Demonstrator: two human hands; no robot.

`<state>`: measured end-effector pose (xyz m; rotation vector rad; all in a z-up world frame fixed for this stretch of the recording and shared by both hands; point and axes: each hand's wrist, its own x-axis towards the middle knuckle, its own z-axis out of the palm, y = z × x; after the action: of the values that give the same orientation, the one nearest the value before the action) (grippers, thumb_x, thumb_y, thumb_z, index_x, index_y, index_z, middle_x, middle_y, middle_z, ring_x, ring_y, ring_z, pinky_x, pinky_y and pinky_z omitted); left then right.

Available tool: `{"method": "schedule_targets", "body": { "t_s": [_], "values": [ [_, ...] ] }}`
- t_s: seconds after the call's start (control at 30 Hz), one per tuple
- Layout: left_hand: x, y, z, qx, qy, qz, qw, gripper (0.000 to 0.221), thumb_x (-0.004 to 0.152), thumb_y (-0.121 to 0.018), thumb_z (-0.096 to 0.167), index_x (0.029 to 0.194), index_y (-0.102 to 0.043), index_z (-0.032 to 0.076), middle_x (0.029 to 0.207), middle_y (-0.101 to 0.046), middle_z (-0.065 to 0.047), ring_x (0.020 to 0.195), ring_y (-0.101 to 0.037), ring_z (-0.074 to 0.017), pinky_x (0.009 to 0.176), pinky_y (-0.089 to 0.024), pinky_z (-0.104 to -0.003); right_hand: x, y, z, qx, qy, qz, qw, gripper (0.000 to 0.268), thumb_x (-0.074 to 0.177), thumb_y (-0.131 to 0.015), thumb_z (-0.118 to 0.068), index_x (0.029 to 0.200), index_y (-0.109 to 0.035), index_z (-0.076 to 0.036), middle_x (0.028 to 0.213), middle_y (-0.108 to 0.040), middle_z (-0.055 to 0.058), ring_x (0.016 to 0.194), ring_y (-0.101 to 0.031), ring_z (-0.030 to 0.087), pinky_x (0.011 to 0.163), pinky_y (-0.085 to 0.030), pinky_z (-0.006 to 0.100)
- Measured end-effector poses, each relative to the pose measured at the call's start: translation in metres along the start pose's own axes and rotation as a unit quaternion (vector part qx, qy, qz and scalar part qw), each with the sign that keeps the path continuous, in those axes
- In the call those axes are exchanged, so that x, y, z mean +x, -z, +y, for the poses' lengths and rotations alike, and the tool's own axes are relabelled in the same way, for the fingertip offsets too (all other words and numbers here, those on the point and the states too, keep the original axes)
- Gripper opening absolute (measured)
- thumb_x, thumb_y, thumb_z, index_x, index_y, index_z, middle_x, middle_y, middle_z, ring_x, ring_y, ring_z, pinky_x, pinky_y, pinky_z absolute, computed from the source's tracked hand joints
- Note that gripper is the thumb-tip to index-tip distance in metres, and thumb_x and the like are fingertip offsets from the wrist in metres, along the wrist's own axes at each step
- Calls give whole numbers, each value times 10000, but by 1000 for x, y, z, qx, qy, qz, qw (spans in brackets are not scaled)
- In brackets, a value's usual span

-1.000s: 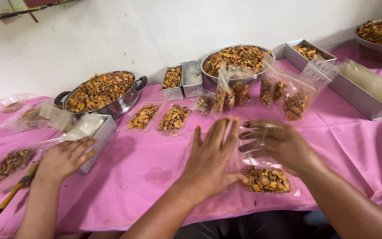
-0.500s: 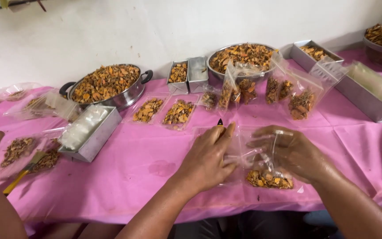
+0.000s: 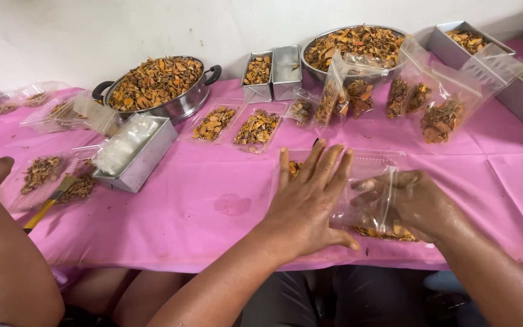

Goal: Sorting and cleaning dried herbs using a brush and hands, then packaging them into plastic containers and bags.

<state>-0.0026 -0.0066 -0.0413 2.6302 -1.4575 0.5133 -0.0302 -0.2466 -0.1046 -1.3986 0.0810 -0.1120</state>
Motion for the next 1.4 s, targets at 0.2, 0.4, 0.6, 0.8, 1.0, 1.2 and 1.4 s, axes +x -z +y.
{"method": "schedule_targets", "body": {
  "t_s": [0.2, 0.4, 0.6, 0.8, 1.0, 1.2, 1.4],
  "values": [
    [3, 1, 18, 32, -3, 64, 997, 1590, 480, -868, 867, 1618, -80, 85, 1556, -431, -143, 1532, -275, -372, 1197, -34, -766, -6, -4, 6, -132, 60, -26, 989, 197, 840, -789, -145, 896, -825, 40, 698, -807, 199, 455, -625, 216, 405, -480, 292],
    [0, 11, 22, 54, 0, 73, 996, 1474, 466, -835, 887, 1568, -294, 71, 1392, -546, -119, 1408, -440, -341, 1177, -116, -793, -12, -15, -3, -118, -110, 87, 983, 609, 650, -839, -183, 1189, -613, -12, 956, -763, 263, 764, -729, 407, 586, -555, 502],
    [-3, 10, 22, 29, -1, 45, 999, 1498, 464, -626, 1002, 1576, -265, 65, 1549, -433, -163, 1487, -326, -385, 1150, -57, -811, 37, 36, 53, 177, -164, -143, 960, 474, 953, -653, -313, 1190, -631, 96, 1037, -704, 319, 762, -619, 373, 630, -492, 438],
    [-1, 5, 34, 60, 23, 102, 993, 1273, 555, -768, 837, 1476, -426, 27, 1403, -523, -147, 1406, -426, -353, 1187, -135, -776, 1, -33, -24, -346, -7, -133, 929, 520, 901, -502, -398, 657, -724, 4, 433, -636, 98, 353, -584, 174, 414, -515, 252],
    [-2, 8, 26, 54, 24, 126, 990, 883, 731, -767, 669, 1300, -590, 17, 1172, -657, -151, 1168, -620, -333, 1166, -241, -754, -19, -51, -85, -320, -101, -94, 937, 325, 940, -700, -298, 803, -786, -16, 696, -757, 129, 594, -670, 218, 670, -539, 355],
    [-5, 4, 1, 112, 96, 19, 989, 1025, 664, -846, 703, 1351, -548, 2, 1228, -646, -158, 1213, -576, -336, 1186, -139, -763, -18, 10, -72, -521, -87, -105, 842, 481, 881, -730, -219, 1361, -712, -226, 1393, -721, -6, 1301, -660, 151, 1117, -491, 347],
    [3, -19, -12, 166, 124, 28, 978, 1064, 540, -919, 692, 1297, -561, 35, 1191, -640, -113, 1262, -562, -321, 1171, -184, -758, -9, 32, -16, -616, 1, -242, 750, 720, 809, -690, -72, 1462, -596, -362, 1578, -514, -49, 1509, -397, 162, 1192, -323, 389]
  ]
}}
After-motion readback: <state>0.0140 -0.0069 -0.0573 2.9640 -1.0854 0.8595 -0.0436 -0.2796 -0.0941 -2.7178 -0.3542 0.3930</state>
